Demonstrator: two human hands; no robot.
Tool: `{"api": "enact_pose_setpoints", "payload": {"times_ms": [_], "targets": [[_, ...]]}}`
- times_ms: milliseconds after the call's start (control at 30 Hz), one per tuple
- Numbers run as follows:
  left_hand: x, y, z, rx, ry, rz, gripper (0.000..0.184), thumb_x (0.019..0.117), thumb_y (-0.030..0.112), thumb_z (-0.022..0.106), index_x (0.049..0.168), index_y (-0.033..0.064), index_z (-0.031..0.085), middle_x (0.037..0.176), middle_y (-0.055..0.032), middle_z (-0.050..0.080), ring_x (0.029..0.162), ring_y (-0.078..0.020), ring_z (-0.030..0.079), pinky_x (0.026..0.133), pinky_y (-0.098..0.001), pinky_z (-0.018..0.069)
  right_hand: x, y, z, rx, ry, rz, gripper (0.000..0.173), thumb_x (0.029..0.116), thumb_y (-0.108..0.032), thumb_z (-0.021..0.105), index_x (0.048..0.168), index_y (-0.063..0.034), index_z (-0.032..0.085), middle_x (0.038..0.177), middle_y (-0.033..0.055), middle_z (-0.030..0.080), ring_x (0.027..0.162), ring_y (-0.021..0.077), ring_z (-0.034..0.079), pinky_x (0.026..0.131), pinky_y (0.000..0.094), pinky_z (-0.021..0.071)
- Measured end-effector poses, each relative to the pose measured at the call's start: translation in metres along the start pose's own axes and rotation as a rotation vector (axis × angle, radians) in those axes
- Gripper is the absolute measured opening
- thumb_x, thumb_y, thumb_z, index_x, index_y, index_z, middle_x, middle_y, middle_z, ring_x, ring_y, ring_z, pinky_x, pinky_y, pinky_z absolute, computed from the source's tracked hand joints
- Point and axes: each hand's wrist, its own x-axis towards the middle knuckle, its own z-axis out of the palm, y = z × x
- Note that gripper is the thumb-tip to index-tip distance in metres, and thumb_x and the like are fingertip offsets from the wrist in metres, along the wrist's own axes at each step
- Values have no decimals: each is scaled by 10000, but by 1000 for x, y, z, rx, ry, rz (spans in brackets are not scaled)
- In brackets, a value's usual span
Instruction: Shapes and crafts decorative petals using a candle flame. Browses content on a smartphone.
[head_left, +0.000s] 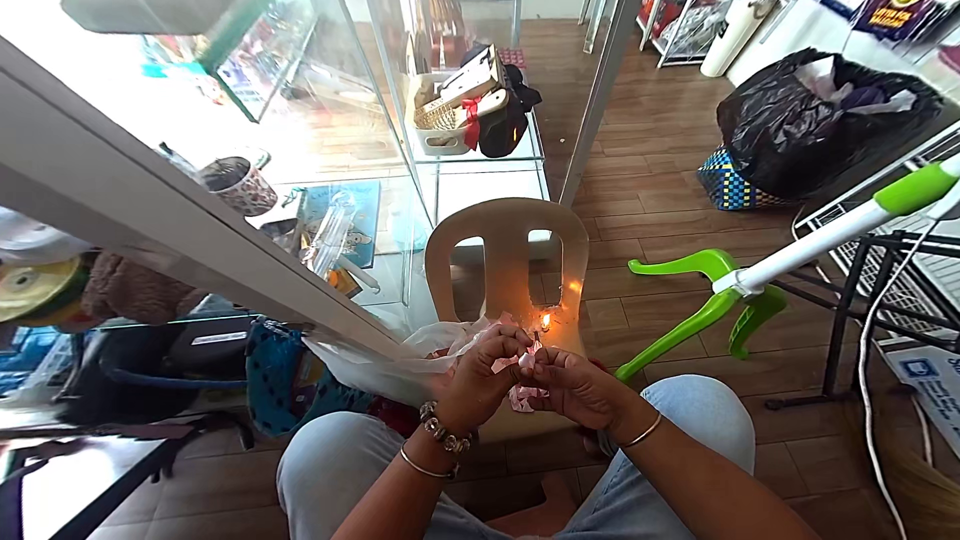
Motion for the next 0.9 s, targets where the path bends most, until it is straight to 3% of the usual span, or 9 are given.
{"api": "enact_pose_setpoints", "payload": {"times_ms": [100, 200, 267, 500, 633, 667, 767, 800, 900], "targets": [[0, 0, 12, -152, 115, -76, 60, 968, 55, 640, 1024, 63, 659, 1130, 21, 646, 1057, -67, 636, 934, -271, 560, 1, -3, 6, -118, 89, -191, 69, 991, -81, 612, 959, -119, 565, 972, 8, 671, 891, 109, 659, 782, 290, 565], [3, 3, 19, -351, 263, -168, 133, 957, 8, 619, 1069, 67, 661, 1103, 6, 703, 1038, -90, 663, 956, -302, 551, 4, -2, 5, -275, 91, -488, 21, 974, -78, 636, 990, -79, 622, 1008, 25, 691, 923, 95, 661, 809, 256, 558], [5, 2, 20, -398, 300, -169, 131, 950, 10, 638, 1063, 72, 665, 1094, -2, 710, 1034, -97, 671, 959, -304, 553, 4, 1, 4, -368, 67, -642, 94, 945, -62, 686, 1036, -37, 686, 994, 17, 724, 920, 74, 680, 836, 245, 570], [8, -3, 28, -385, 289, -104, 141, 916, -26, 681, 960, 107, 700, 1075, 22, 696, 1034, -82, 663, 942, -280, 563, 6, 6, 2, -407, 97, -780, 107, 925, -17, 707, 1023, -2, 747, 988, 13, 742, 895, 44, 692, 828, 220, 587], [12, 1, 29, -307, 246, -150, 110, 903, -15, 708, 968, 72, 687, 1065, 6, 685, 1004, -87, 669, 897, -273, 584, 5, 4, -3, -516, 120, -796, 90, 980, -51, 629, 1029, 0, 685, 956, 3, 703, 860, 33, 663, 793, 209, 569], [14, 2, 29, -267, 226, -164, 137, 899, -1, 722, 1014, 59, 677, 1079, -5, 685, 998, -96, 677, 889, -280, 592, 4, 3, -4, -589, 146, -813, 97, 988, -71, 615, 1026, -2, 671, 952, 2, 692, 848, 25, 656, 779, 198, 566], [15, 0, 25, -24, 103, -132, 456, 892, 106, 755, 1306, 11, 585, 1234, -50, 656, 1100, -120, 653, 945, -300, 562, 5, 2, -15, -896, 230, -930, 166, 995, -132, 594, 1022, 13, 671, 980, 55, 675, 905, 47, 643, 829, 201, 547], [15, -1, 24, 71, 70, -102, 466, 903, 128, 748, 1324, 2, 591, 1262, -55, 657, 1138, -114, 638, 969, -301, 543, 4, 1, -19, -991, 253, -965, 188, 999, -154, 588, 1026, 10, 676, 992, 73, 679, 941, 70, 643, 863, 220, 538], [17, 0, 24, 289, 11, -26, 262, 955, 148, 701, 1190, 33, 703, 1193, -43, 697, 1126, -95, 637, 981, -304, 523, 1, 0, -30, -1165, 281, -990, 218, 1011, -183, 569, 1045, -3, 686, 1029, 103, 698, 1023, 142, 647, 922, 287, 522]]}}
